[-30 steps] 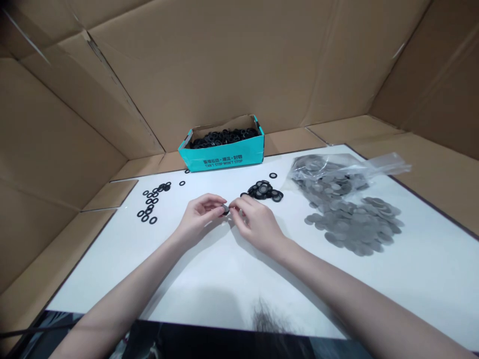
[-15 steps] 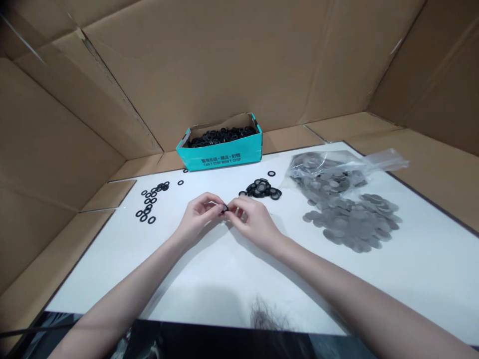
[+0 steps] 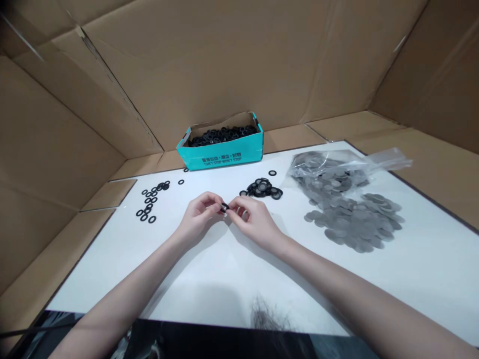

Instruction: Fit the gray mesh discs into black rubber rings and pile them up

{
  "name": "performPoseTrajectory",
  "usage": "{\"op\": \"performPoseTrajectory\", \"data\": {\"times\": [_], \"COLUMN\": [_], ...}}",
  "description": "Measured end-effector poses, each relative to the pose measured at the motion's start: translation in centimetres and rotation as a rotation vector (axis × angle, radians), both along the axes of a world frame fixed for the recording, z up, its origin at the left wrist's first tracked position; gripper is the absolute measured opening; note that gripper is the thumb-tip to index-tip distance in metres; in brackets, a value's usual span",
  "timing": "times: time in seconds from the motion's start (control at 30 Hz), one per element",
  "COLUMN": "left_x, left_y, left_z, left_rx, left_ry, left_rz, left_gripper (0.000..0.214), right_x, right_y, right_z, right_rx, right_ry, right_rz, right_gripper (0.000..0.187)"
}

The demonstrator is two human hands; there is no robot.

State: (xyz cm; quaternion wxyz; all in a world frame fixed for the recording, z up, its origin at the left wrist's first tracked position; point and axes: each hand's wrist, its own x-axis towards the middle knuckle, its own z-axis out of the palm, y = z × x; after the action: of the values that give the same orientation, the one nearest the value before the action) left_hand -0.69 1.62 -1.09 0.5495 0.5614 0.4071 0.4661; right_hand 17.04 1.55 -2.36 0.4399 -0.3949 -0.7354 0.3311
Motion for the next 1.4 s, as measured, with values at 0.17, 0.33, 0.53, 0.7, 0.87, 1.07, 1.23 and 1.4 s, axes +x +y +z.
{"op": "performPoseTrajectory", "data": {"times": [0.17, 0.33, 0.53, 0.7, 0.87, 1.07, 1.23, 1.4], "left_x": [-0.14, -0.25, -0.05, 0.08, 0.06, 0.07, -0.06, -0.12], "left_y": [-0.06, -0.19, -0.15, -0.17, -0.09, -0.07, -0.12, -0.1], "left_z": [-0.1, 0.58, 0.55, 0.28, 0.01, -0.01, 0.46, 0.54], "left_rx": [-0.003, 0.055, 0.221, 0.303, 0.303, 0.301, 0.314, 0.298], "left_ry": [0.012, 0.076, 0.168, 0.188, 0.154, 0.133, 0.175, 0.16], "left_rz": [-0.013, 0.034, 0.082, 0.095, 0.081, 0.068, 0.088, 0.087], "left_gripper": [0.025, 0.022, 0.014, 0.011, 0.012, 0.007, 0.006, 0.006], "right_x": [0.01, 0.04, 0.1, 0.16, 0.19, 0.26, 0.24, 0.2], "right_y": [-0.05, -0.01, 0.01, -0.08, -0.11, -0.06, 0.05, 0.03], "right_z": [-0.01, -0.01, 0.02, 0.26, 0.49, 0.56, 0.39, 0.4], "right_rx": [0.019, 0.045, 0.066, 0.075, 0.068, 0.063, 0.054, 0.05], "right_ry": [-0.013, 0.002, -0.013, -0.02, -0.024, -0.029, -0.013, -0.015], "right_rz": [-0.007, -0.033, -0.025, -0.007, 0.015, 0.022, 0.017, 0.008], "right_gripper": [0.011, 0.012, 0.011, 0.011, 0.011, 0.011, 0.01, 0.009]}}
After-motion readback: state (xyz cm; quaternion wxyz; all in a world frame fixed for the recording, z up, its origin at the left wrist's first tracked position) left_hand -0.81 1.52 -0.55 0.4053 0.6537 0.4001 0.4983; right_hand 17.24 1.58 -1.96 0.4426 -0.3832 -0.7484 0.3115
